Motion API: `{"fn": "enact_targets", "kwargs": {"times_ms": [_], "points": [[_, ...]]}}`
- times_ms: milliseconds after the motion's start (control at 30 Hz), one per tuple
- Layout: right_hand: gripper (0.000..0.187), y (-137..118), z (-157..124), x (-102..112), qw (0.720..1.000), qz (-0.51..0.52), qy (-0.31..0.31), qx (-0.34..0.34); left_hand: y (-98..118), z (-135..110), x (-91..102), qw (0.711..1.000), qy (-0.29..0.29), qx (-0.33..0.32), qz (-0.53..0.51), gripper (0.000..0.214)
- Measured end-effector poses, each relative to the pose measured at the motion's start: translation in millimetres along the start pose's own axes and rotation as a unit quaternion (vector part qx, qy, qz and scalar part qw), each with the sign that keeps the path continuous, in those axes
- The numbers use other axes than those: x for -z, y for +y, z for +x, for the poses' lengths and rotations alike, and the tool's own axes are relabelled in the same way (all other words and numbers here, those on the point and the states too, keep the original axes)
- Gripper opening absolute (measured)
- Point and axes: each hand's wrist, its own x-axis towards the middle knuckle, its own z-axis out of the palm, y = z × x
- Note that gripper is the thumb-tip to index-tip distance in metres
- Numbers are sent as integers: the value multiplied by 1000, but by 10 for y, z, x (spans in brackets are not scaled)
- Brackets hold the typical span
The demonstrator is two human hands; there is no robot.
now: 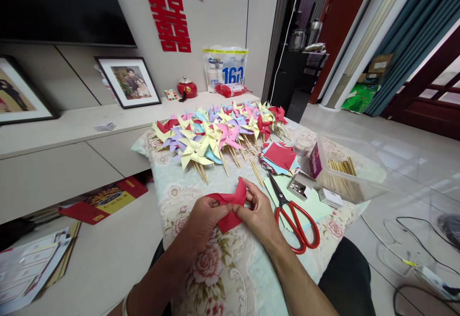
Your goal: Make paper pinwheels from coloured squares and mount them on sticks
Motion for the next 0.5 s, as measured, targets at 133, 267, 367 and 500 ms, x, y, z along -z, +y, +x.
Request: {"fn": "enact_targets", "kwargs": {"times_ms": [133,267,367,500], "points": [[61,24,-14,60,968,-191,70,149,141,-25,-8,999,22,-4,-34,8],[47,-15,-50,49,867,-355,85,339,222,26,74,995,78,-10,-56,16],[33,-50,-77,2,815,-425,38,393,238,78,141,993,92,-17,-65,20],[25,-42,-92,-37,785,-476,-12,396,228,120,162,992,98,-23,-79,20]]}}
